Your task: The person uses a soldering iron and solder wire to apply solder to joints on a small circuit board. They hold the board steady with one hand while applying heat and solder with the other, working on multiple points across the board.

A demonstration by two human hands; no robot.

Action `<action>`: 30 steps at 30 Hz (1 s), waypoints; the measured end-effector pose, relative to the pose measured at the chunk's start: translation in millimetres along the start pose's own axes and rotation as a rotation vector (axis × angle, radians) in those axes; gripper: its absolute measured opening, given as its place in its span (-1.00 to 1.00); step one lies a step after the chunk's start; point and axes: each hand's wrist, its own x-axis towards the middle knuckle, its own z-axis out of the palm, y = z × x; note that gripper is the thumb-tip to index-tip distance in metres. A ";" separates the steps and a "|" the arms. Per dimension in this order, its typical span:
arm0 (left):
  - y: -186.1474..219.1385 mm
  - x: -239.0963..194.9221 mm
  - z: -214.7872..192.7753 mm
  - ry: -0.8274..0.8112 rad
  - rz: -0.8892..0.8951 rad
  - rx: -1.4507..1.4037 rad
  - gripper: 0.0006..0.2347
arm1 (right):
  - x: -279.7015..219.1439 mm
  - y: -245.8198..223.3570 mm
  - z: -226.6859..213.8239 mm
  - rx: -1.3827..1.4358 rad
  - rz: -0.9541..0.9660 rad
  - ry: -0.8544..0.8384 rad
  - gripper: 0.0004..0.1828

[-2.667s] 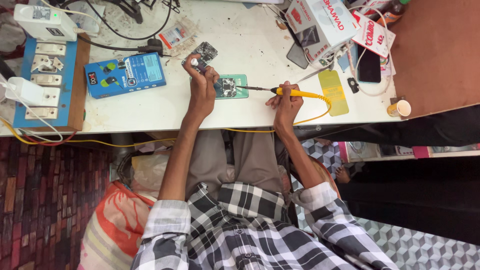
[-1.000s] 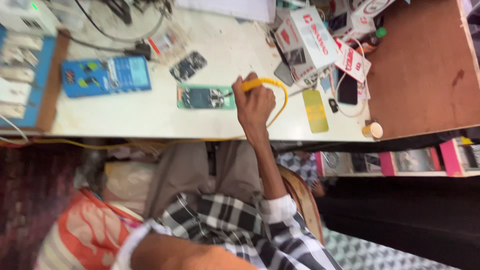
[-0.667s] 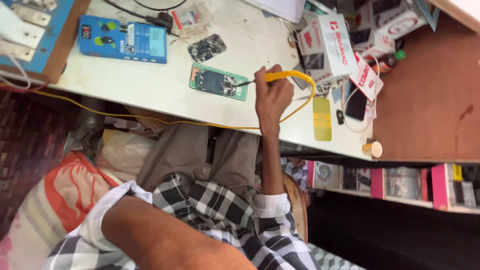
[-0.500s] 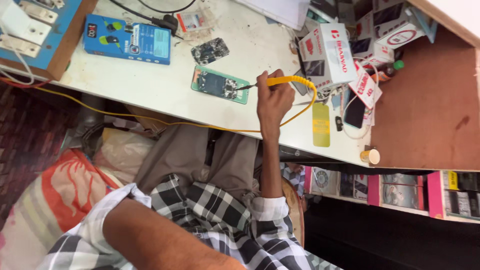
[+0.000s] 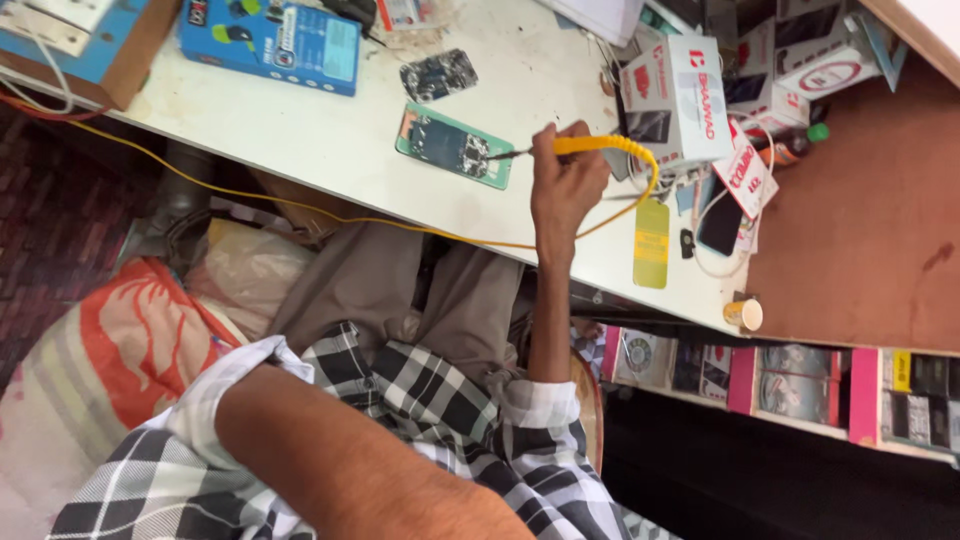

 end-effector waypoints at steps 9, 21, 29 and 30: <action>2.1 -15.7 -14.3 0.012 -0.123 -0.057 -0.61 | -2.2 -13.1 2.3 -0.078 -0.083 0.024 -0.65; -23.5 -6.1 -78.2 0.223 -0.275 0.171 -0.55 | -2.4 -17.1 7.8 -0.287 0.039 0.066 -0.62; -49.8 30.4 -250.5 0.603 0.078 0.654 -0.78 | -13.6 -12.2 2.8 -0.173 0.108 0.111 -0.65; -47.2 39.0 -270.0 0.607 0.142 0.695 -0.79 | -15.4 -11.2 3.0 -0.122 0.105 0.123 -0.66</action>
